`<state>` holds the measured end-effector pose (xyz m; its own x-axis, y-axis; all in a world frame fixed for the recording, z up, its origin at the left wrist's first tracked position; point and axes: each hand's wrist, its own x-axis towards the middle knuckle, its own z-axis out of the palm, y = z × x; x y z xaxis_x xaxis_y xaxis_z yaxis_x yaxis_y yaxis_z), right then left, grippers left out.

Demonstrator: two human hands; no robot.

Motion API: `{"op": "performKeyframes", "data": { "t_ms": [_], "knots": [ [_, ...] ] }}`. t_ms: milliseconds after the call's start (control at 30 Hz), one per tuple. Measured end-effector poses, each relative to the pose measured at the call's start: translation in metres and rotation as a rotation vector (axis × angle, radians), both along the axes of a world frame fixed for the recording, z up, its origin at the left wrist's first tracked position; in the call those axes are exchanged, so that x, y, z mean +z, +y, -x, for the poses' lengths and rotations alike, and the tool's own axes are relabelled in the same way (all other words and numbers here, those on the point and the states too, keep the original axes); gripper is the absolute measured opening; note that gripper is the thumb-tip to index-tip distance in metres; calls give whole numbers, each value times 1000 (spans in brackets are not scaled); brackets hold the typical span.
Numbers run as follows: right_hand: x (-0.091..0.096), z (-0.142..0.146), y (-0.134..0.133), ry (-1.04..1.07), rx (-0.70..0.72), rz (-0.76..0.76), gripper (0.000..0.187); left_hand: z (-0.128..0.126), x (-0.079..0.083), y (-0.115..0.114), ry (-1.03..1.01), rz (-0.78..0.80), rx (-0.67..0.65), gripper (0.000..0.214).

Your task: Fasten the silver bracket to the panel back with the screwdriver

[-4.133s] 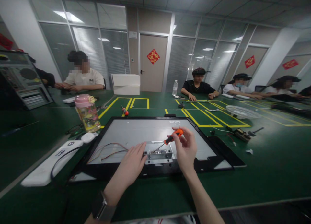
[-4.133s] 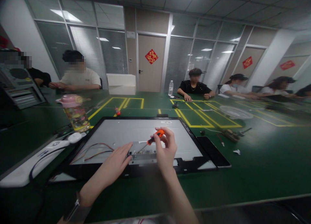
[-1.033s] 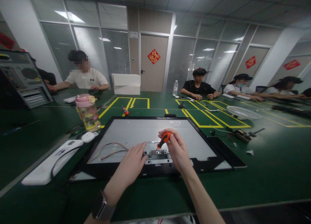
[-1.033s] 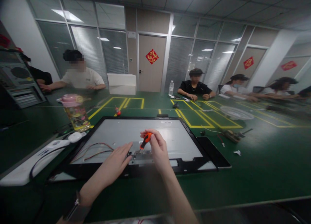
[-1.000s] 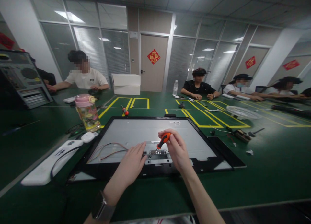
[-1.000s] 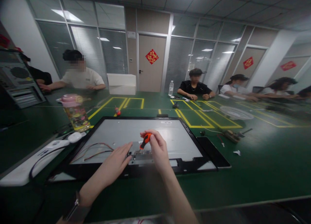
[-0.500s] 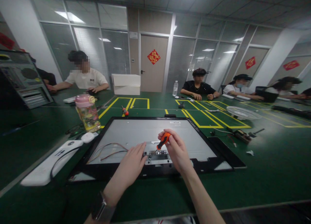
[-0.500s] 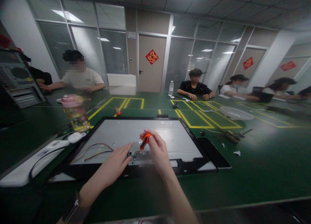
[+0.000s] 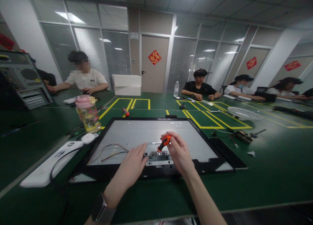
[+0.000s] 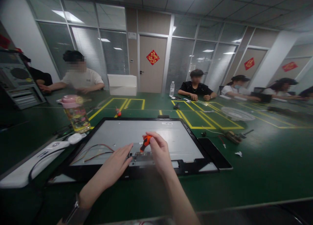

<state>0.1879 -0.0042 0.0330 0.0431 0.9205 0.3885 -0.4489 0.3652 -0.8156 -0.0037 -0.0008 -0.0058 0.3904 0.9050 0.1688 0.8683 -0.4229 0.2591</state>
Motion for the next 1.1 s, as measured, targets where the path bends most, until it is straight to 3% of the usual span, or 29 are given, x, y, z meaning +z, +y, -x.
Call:
{"op": "performKeyframes", "data": {
  "t_ms": [333,700,933,1100],
  "knots": [
    [1,1,3,-5,-46,-93,16,0,-2,1,6,-33,-5,49],
    [2,0,1,-19,-26,-35,26,-1,2,0,39,12,1,51],
    [-1,1,2,-64,-63,-130,18,-2,0,0,-4,-13,-1,49],
    [-3,-2,4,-66,-79,-65,24,-1,-1,1,-16,-16,1,49]
  ]
}}
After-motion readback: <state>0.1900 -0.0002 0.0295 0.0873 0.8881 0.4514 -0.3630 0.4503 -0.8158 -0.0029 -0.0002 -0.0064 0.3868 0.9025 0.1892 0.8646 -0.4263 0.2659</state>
